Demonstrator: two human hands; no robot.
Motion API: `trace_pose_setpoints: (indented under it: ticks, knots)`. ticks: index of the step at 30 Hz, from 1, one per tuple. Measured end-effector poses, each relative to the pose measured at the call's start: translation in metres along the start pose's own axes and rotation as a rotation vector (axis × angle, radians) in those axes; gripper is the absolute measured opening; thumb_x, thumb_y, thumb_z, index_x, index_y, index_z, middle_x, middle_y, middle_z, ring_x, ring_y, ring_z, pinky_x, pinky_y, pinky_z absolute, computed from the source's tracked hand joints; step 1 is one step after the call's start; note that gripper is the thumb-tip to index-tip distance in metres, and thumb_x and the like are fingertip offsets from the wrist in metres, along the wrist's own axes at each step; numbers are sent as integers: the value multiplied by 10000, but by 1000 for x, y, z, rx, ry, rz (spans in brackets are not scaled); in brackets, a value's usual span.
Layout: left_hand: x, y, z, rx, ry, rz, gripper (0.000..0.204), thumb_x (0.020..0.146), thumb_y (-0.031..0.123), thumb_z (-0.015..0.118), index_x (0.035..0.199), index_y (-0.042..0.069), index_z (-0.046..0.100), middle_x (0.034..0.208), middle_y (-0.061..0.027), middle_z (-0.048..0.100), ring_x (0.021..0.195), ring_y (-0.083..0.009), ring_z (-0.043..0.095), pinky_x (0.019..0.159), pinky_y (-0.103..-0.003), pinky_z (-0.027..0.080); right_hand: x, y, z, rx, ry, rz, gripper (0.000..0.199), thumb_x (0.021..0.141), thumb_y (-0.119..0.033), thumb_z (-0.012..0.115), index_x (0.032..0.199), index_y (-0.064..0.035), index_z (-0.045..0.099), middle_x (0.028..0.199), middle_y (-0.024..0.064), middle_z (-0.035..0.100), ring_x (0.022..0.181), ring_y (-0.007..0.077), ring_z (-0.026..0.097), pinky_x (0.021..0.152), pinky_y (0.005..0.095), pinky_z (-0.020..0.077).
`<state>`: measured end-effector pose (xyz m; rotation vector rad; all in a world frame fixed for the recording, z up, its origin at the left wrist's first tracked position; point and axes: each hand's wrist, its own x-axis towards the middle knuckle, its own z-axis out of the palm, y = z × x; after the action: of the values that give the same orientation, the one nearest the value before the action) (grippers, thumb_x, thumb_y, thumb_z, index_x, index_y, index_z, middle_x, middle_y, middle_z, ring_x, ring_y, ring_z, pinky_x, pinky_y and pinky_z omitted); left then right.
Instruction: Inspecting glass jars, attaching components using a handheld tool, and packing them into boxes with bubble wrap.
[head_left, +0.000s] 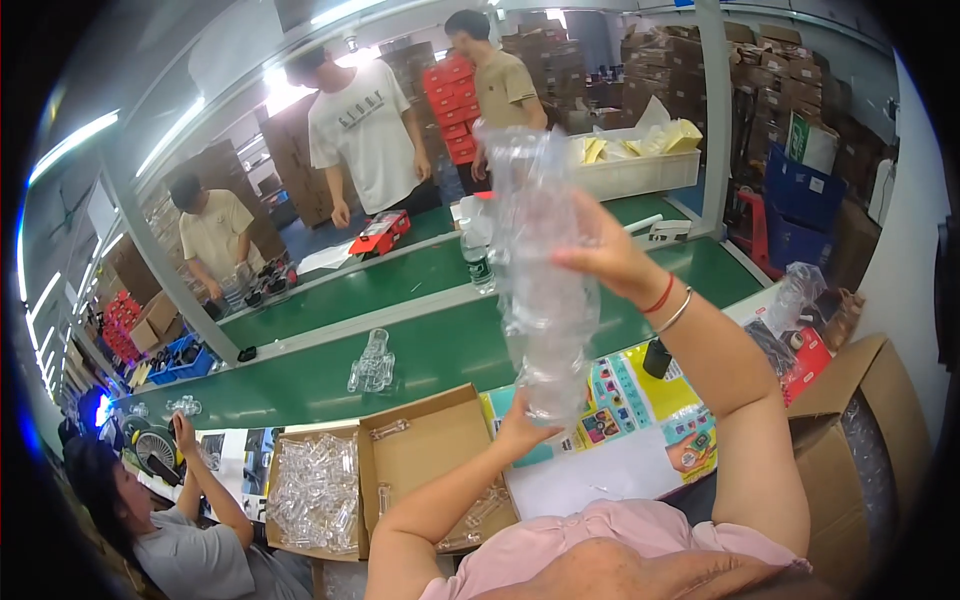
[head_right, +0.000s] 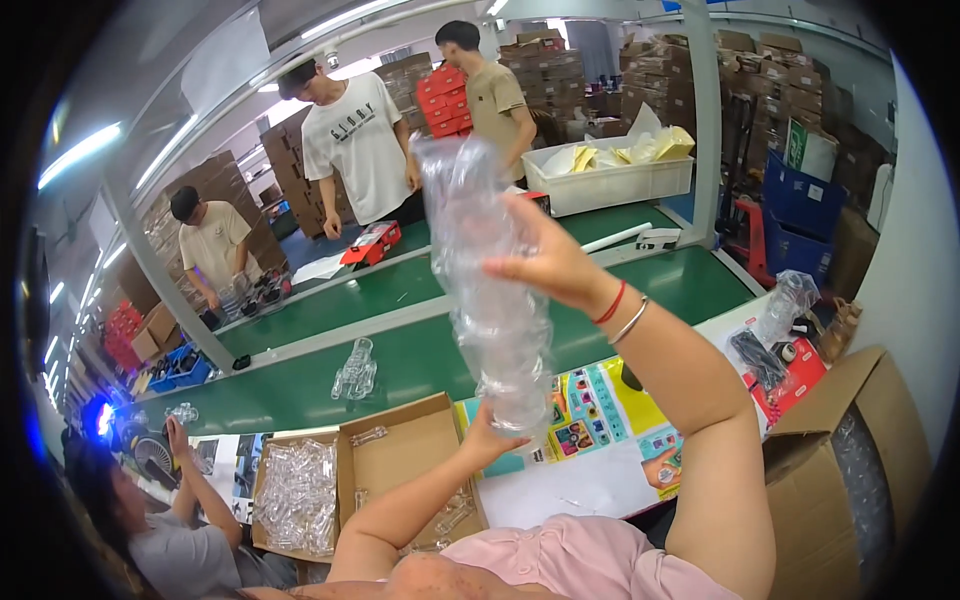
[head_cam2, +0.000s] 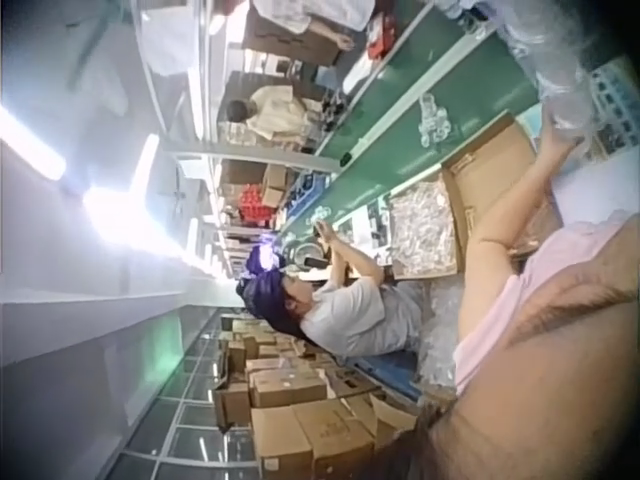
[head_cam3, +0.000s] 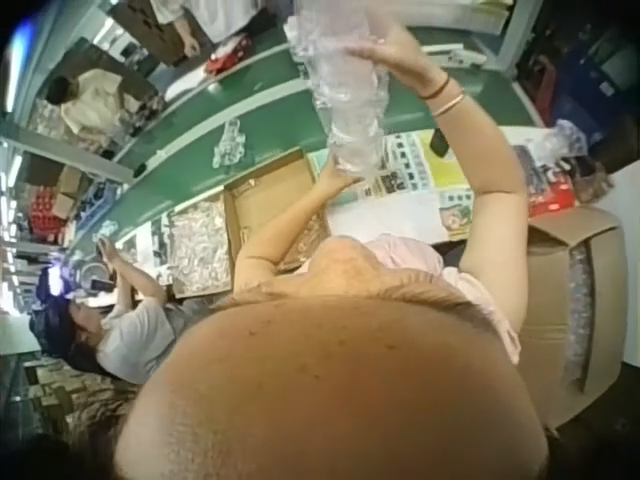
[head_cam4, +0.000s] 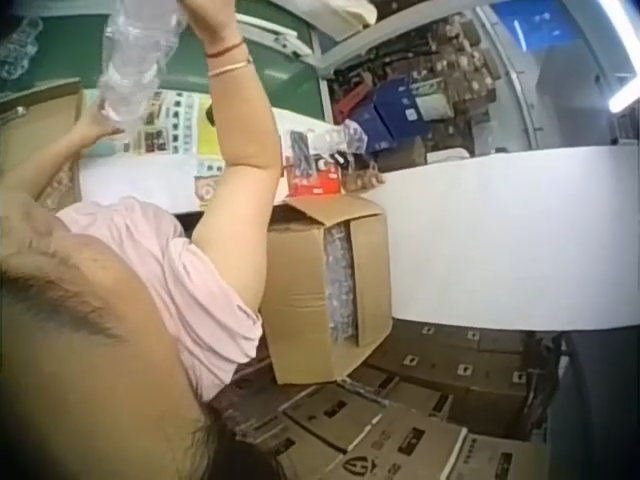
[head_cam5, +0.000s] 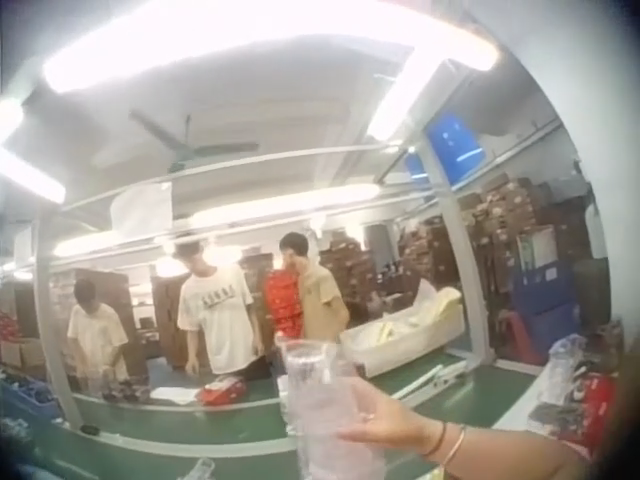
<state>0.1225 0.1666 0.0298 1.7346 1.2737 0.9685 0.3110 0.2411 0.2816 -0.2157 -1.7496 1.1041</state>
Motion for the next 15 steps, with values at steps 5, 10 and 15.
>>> trace_pose_setpoints:
  ticks: [5,10,15]
  knots:
    - [13,-25,-23,244,-189,-51,956,561,216,813,1316,38,253,1231,-148,461,1143,-282,454,966,-360,364,-8,3,19,-40,-201,66,791,724,-106,700,1353,-15,227,1325,95,367,1216,182,360,1013,328,279]
    - [19,29,-69,-425,-182,42,1181,499,184,841,1389,57,76,1386,-140,252,1268,-277,296,1044,-357,269,-5,0,14,-45,-285,127,809,740,-197,702,1352,-7,208,1336,111,345,1235,189,328,1020,325,265]
    - [29,89,-69,-435,42,256,1230,465,177,850,1386,38,47,1361,-162,290,1253,-265,326,1033,-354,286,13,-28,31,-115,-216,-189,816,753,-226,700,1357,-14,194,1325,108,336,1222,193,333,1000,335,288]
